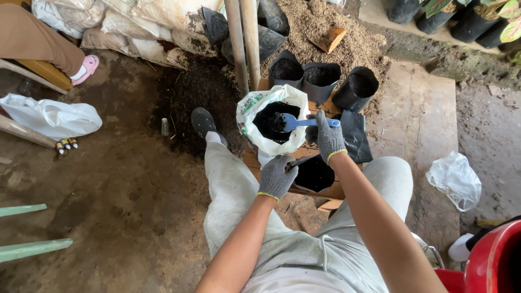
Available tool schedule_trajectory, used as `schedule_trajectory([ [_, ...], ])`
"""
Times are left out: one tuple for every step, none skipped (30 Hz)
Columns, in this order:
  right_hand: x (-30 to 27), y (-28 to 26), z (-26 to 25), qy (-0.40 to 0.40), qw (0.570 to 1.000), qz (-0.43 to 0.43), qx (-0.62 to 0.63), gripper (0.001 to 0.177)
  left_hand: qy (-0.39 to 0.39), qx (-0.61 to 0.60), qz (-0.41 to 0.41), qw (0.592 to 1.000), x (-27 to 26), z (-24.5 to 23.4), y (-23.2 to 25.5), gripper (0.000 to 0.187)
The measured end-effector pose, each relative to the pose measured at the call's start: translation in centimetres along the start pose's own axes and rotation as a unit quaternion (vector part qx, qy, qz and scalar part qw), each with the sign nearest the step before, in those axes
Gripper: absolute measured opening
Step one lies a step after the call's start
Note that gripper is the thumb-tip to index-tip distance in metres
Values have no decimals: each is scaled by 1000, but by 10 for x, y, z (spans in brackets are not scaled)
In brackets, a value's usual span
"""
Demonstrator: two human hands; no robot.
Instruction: Filling small black plastic nursery bags with soil using a blue hand trowel.
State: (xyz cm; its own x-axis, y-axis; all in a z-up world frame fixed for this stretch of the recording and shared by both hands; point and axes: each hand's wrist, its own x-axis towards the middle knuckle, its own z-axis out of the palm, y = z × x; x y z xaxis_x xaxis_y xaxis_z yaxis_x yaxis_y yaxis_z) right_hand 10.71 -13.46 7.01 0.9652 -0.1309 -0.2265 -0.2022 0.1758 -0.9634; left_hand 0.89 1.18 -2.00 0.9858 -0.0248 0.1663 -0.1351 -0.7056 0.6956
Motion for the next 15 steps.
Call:
schedule_trajectory([
  [1, 0, 0, -1, 1000, -2, 8, 42, 0, 1, -4, 1000, -1, -5, 4, 22],
  [3, 0, -3, 2, 1000, -6, 16, 42, -1, 1, -5, 1000, 1, -8, 8, 21],
  [4, -1, -3, 4, 1000, -6, 16, 42, -2, 0, -4, 1000, -1, -9, 11, 21],
  [4, -2, -2, 29, 999, -5, 11, 44, -5, 4, -4, 1000, -2, -12, 14, 20],
  [5, -2, 0, 55, 998, -4, 7, 47, -8, 9, -3, 1000, -3, -15, 16, 20],
  [16, 10, -11, 57, 998, -2, 6, 47, -11, 8, -4, 1000, -4, -16, 16, 20],
  [28, 23, -22, 40, 999, 6, 27, 46, -8, 7, -4, 1000, -4, -16, 17, 20],
  [42, 33, -32, 22, 999, 11, 48, 45, -4, 6, -2, 1000, -2, -18, 17, 21],
  [27, 19, -29, 24, 998, 10, 48, 45, -5, 5, 0, 1000, -2, -18, 18, 21],
  [12, 6, -26, 19, 998, 13, 51, 45, 0, 10, -2, 1000, -3, -19, 19, 19],
  [-3, -7, -22, 14, 998, 15, 53, 45, 5, 14, -4, 1000, -3, -20, 20, 18],
  [-16, -16, -23, 16, 998, 17, 52, 45, 3, 13, -5, 1000, -3, -15, 15, 18],
  [-28, -25, -24, 23, 995, 33, 93, 45, 11, 11, -9, 1000, -2, -9, 11, 19],
  [-41, -33, -25, 30, 989, 49, 133, 45, 19, 10, -13, 1000, -1, -4, 7, 20],
  [-38, -22, -37, 32, 989, 50, 133, 45, 18, 9, -13, 1000, -3, -2, 5, 20],
])
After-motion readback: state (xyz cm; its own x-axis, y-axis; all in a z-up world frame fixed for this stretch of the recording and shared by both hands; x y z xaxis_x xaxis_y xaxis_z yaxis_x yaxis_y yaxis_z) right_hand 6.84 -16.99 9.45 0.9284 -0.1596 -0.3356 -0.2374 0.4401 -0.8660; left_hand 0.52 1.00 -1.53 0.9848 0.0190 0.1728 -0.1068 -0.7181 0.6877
